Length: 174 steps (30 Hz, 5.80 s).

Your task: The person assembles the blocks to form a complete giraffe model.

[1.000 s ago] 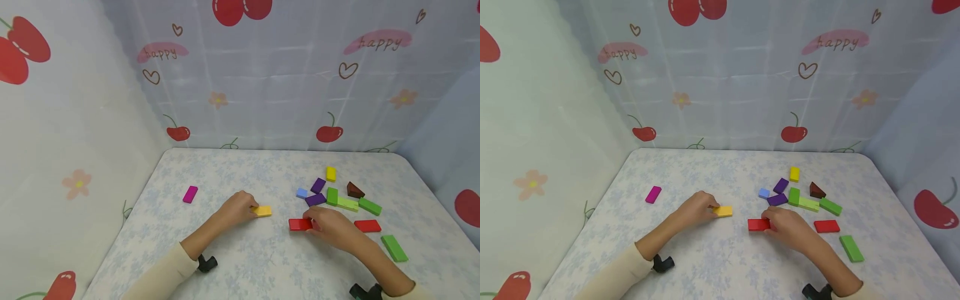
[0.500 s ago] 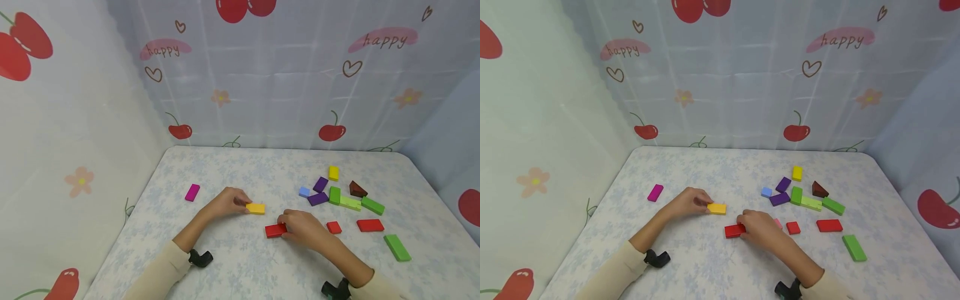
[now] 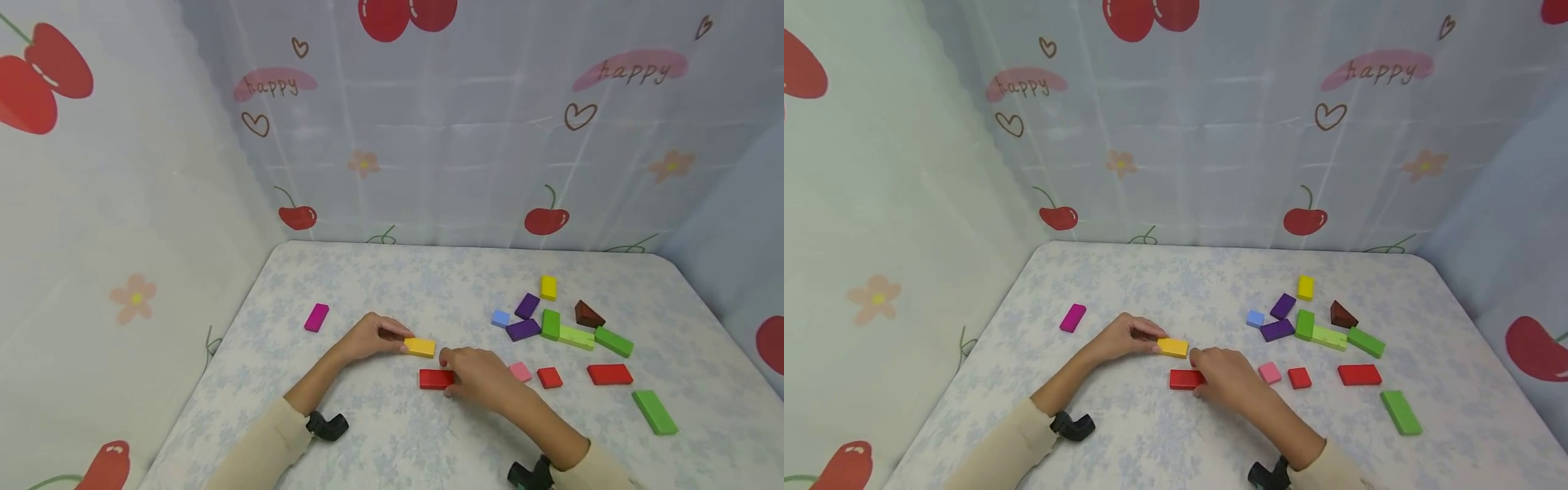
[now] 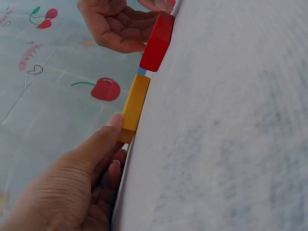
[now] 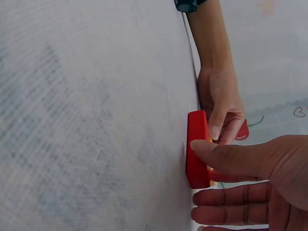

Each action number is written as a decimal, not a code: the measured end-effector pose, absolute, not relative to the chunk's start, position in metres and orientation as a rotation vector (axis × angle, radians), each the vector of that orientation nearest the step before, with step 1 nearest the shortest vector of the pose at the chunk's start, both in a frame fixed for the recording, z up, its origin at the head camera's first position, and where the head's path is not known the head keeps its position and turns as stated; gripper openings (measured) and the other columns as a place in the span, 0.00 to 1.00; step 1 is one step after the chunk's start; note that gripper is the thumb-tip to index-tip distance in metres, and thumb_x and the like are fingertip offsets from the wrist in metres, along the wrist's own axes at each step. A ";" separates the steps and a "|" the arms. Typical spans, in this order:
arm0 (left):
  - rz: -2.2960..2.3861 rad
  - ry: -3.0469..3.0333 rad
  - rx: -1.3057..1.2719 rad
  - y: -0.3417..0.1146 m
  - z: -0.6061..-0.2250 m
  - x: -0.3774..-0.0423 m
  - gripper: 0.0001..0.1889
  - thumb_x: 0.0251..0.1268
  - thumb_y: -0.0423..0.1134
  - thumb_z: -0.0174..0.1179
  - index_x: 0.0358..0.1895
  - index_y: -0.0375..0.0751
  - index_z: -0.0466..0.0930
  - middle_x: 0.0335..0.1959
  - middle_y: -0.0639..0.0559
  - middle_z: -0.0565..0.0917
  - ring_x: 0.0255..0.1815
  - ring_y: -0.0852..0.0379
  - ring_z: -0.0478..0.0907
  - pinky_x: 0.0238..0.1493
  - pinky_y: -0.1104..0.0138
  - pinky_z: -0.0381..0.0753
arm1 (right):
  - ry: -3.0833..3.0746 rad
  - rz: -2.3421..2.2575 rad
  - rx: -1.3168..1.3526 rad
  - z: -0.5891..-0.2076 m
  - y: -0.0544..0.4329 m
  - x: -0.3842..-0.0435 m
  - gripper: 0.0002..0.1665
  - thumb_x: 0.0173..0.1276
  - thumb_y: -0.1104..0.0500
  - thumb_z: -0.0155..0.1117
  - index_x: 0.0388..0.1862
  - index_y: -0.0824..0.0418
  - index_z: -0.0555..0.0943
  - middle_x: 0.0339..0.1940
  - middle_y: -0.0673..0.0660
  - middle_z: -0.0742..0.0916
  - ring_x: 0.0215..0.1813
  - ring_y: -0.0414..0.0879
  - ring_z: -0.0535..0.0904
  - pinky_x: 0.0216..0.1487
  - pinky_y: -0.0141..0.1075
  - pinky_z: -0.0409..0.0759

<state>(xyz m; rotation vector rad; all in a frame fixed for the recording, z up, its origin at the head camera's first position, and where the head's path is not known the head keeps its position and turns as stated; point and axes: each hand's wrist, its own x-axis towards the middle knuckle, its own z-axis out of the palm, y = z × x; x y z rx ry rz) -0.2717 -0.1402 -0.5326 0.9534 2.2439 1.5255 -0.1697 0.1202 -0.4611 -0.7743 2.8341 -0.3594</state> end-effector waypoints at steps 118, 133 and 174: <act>1.458 2.257 1.009 -0.144 -0.536 -0.274 0.18 0.56 0.37 0.77 0.51 0.48 0.91 0.49 0.57 0.88 0.53 0.58 0.81 0.53 0.65 0.80 | 3.068 -0.780 -0.526 -0.461 0.288 -0.224 0.17 0.63 0.62 0.76 0.50 0.67 0.86 0.49 0.65 0.88 0.56 0.66 0.80 0.56 0.62 0.77; 1.448 2.260 1.047 -0.147 -0.535 -0.274 0.18 0.57 0.39 0.76 0.53 0.48 0.90 0.49 0.57 0.88 0.53 0.58 0.81 0.52 0.64 0.81 | 3.003 -0.679 -0.508 -0.468 0.283 -0.227 0.18 0.62 0.63 0.77 0.49 0.67 0.87 0.47 0.62 0.89 0.54 0.63 0.81 0.55 0.59 0.79; 1.454 2.259 0.948 -0.140 -0.508 -0.255 0.18 0.57 0.32 0.75 0.52 0.37 0.89 0.50 0.49 0.89 0.55 0.58 0.81 0.57 0.64 0.78 | 3.102 -0.488 -0.627 -0.452 0.276 -0.219 0.15 0.62 0.62 0.76 0.48 0.65 0.89 0.46 0.61 0.89 0.54 0.63 0.83 0.51 0.56 0.82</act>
